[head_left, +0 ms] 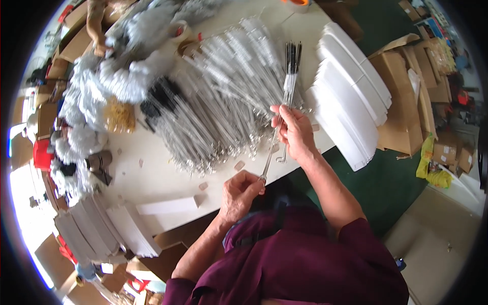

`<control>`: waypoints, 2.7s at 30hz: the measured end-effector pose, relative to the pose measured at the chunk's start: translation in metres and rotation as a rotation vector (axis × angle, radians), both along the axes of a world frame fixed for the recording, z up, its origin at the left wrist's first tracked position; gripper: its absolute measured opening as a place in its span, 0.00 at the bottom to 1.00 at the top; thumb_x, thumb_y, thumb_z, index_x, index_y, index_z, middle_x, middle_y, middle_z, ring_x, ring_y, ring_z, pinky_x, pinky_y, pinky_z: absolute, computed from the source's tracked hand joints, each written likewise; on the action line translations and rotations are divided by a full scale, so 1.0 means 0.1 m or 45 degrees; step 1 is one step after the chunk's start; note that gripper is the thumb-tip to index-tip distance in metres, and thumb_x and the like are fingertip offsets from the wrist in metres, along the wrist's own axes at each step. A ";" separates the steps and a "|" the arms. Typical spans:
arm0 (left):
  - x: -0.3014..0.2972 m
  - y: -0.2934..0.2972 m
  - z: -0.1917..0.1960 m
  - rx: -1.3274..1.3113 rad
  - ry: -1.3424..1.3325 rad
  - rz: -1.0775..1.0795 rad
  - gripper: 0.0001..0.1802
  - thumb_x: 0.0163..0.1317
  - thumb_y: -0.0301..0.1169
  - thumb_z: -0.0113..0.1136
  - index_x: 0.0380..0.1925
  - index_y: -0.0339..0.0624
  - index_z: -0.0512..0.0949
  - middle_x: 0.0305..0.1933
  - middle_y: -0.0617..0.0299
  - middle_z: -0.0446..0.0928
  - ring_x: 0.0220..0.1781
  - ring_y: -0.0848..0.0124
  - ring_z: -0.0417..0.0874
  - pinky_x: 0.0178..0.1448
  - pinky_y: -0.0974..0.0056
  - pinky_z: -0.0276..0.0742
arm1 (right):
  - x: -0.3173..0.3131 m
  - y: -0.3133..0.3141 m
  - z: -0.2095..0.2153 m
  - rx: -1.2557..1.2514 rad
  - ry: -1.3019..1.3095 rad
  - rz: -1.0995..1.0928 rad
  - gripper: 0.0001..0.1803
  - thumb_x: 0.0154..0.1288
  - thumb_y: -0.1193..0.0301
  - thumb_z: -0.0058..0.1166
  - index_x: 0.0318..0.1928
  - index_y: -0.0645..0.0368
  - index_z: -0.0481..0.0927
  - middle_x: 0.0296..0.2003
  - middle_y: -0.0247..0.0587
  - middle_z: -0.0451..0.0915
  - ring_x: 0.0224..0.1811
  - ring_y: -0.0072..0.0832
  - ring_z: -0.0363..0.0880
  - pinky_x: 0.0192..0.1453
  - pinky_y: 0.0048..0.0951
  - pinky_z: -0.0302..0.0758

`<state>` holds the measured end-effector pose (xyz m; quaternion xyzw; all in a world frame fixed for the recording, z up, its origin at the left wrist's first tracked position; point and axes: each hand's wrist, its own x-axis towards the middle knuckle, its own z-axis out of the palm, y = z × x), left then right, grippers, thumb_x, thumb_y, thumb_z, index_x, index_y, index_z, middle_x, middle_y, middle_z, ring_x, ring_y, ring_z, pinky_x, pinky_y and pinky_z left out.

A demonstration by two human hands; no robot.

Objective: Packing cleaning brushes into white paper boxes at a sorting table in a warehouse environment.

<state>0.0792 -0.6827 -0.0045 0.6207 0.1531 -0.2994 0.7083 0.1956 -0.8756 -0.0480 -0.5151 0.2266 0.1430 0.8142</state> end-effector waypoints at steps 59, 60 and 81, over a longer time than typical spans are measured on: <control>-0.69 1.66 0.15 1.184 -1.265 -0.274 0.13 0.57 0.25 0.68 0.42 0.38 0.79 0.41 0.53 0.82 0.39 0.55 0.87 0.40 0.56 0.85 | -1.18 0.77 0.08 -0.904 -0.581 1.356 0.12 0.78 0.69 0.49 0.39 0.64 0.78 0.20 0.46 0.74 0.22 0.40 0.71 0.29 0.40 0.68; -0.78 1.65 0.12 1.134 -1.219 -0.309 0.14 0.57 0.25 0.68 0.44 0.38 0.79 0.42 0.51 0.82 0.41 0.54 0.87 0.43 0.55 0.85 | -1.18 0.75 0.08 -0.911 -0.496 1.341 0.13 0.78 0.67 0.49 0.39 0.64 0.79 0.18 0.42 0.71 0.20 0.33 0.67 0.27 0.37 0.66; -0.86 2.74 -0.55 1.432 -0.492 0.020 0.28 0.49 0.27 0.59 0.54 0.34 0.70 0.44 0.45 0.75 0.50 0.48 0.78 0.56 0.49 0.76 | -1.18 0.65 -0.16 -0.581 -0.213 1.262 0.17 0.80 0.63 0.49 0.39 0.64 0.83 0.20 0.24 0.66 0.24 0.13 0.62 0.28 0.22 0.62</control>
